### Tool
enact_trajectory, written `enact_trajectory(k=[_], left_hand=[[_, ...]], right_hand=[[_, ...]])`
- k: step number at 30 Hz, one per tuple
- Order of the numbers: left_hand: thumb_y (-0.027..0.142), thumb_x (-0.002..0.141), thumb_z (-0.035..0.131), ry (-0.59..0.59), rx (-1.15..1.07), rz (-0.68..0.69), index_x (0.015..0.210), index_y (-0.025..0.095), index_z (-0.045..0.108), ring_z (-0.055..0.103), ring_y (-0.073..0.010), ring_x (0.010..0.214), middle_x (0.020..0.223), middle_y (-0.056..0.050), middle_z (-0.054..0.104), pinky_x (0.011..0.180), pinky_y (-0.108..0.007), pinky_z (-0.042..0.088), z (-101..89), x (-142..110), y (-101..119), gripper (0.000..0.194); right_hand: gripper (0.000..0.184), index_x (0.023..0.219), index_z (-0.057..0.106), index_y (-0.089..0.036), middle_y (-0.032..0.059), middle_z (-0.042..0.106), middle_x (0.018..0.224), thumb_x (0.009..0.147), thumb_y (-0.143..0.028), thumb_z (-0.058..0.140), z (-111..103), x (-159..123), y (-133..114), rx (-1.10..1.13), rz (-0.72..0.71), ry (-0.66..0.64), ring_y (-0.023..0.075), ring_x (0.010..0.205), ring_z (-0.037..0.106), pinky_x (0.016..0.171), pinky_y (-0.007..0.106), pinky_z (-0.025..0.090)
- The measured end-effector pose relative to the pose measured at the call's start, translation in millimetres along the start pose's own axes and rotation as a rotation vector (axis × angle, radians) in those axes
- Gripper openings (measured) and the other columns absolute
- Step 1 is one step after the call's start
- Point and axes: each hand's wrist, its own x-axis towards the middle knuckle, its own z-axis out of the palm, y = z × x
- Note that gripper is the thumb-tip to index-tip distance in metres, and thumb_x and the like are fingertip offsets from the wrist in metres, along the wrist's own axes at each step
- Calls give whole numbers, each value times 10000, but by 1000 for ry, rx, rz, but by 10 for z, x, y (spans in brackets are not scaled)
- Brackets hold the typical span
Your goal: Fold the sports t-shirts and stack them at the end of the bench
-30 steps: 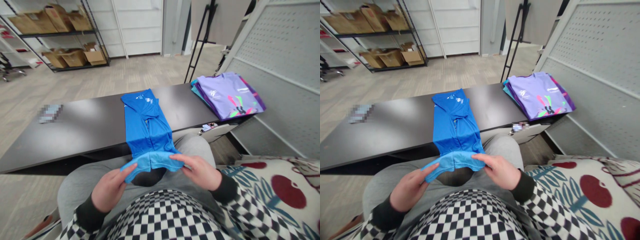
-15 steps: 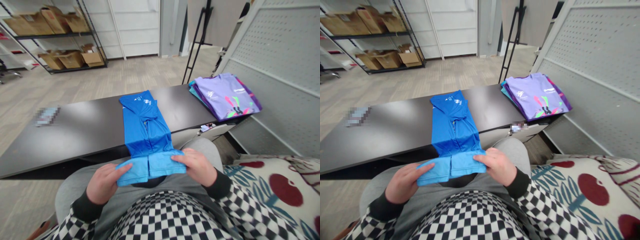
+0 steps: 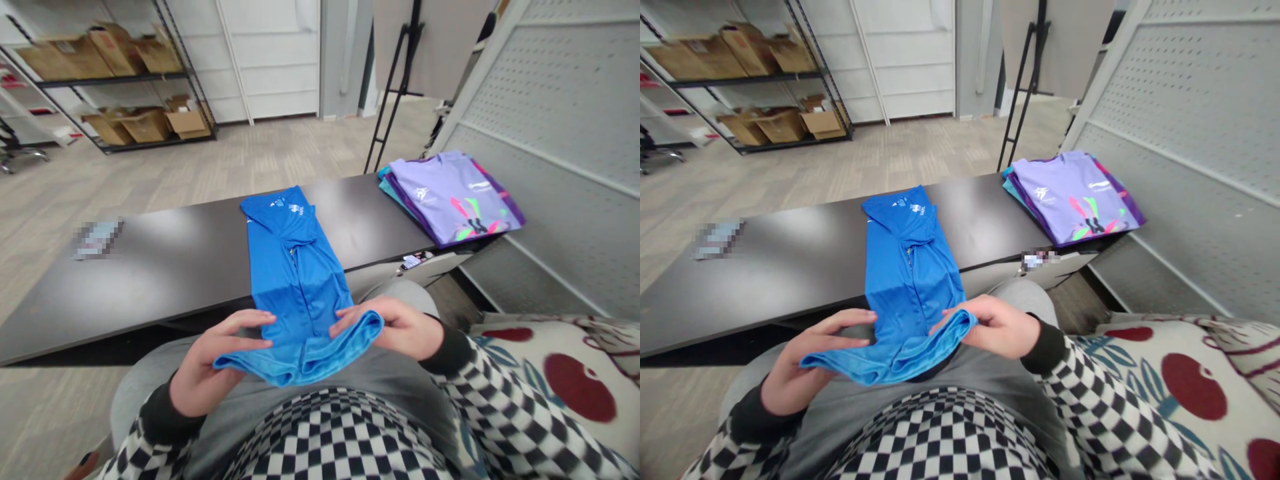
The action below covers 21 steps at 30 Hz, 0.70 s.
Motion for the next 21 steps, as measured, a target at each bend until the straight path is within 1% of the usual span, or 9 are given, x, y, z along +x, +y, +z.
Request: enact_trajectory(k=[1, 3, 5, 6, 9, 12, 15, 18, 21], left_hand=[[386, 1070, 704, 22, -153, -56, 1251, 242, 900, 749, -395, 1311, 1396, -201, 793, 1139, -535, 598, 33, 34, -41, 303], [452, 1057, 717, 101, -475, -217, 1238, 185, 896, 799, -426, 1221, 1288, -228, 832, 1103, -589, 630, 116, 114, -151, 369], [521, 1006, 770, 207, -737, -376, 1197, 155, 896, 837, -435, 1097, 1151, -221, 862, 1042, -624, 661, 196, 227, -271, 431], [534, 980, 794, 262, -823, -439, 1166, 151, 897, 839, -439, 1088, 1116, -210, 868, 1052, -641, 656, 227, 296, -325, 438], [505, 974, 780, 389, -953, -553, 1157, 147, 884, 773, -453, 1286, 1169, -188, 867, 1199, -662, 563, 251, 526, -451, 415], [481, 1031, 678, 373, -1046, -636, 1371, 160, 815, 631, -436, 1503, 1363, -179, 819, 1307, -653, 456, 162, 728, -542, 488], [496, 1078, 572, 308, -1099, -675, 1545, 202, 711, 516, -409, 1610, 1495, -153, 760, 1350, -639, 398, -17, 870, -638, 569], [516, 1085, 541, 244, -1115, -671, 1559, 224, 701, 475, -395, 1639, 1514, -128, 752, 1368, -624, 372, -224, 957, -741, 579], [490, 1080, 558, 189, -1106, -628, 1504, 183, 739, 505, -405, 1618, 1482, -151, 767, 1378, -623, 354, -428, 1047, -840, 554]], right_hand=[[414, 1255, 848, -166, 149, 856, 1199, 1125, -515, 668, -7, 38, 35, 99, 51, 23, 272, 1191, 791, 1166, 444, 572], [443, 1208, 863, -159, 126, 865, 1117, 1091, -559, 710, -4, 126, 127, 305, 127, 105, 268, 1115, 812, 1086, 414, 620], [473, 1178, 864, -170, 128, 867, 1101, 1016, -609, 791, 11, 230, 227, 514, 168, 191, 296, 1116, 820, 1066, 447, 636], [493, 1186, 859, -175, 137, 867, 1112, 977, -620, 827, 17, 286, 270, 602, 186, 232, 318, 1140, 818, 1080, 477, 633], [495, 1243, 827, -188, 156, 861, 1176, 921, -561, 868, 6, 458, 353, 781, 226, 334, 359, 1238, 795, 1139, 540, 605], [431, 1293, 783, -194, 152, 854, 1232, 949, -452, 807, -74, 625, 368, 880, 268, 357, 351, 1294, 779, 1177, 553, 585], [390, 1302, 755, -189, 146, 852, 1242, 970, -393, 749, -227, 791, 359, 912, 315, 343, 343, 1310, 773, 1190, 549, 579], [359, 1287, 749, -195, 137, 855, 1230, 988, -388, 703, -430, 948, 346, 900, 324, 330, 337, 1314, 772, 1190, 541, 578], [326, 1252, 757, -203, 128, 859, 1209, 994, -388, 683, -665, 1108, 330, 858, 329, 296, 333, 1307, 776, 1188, 531, 577]])
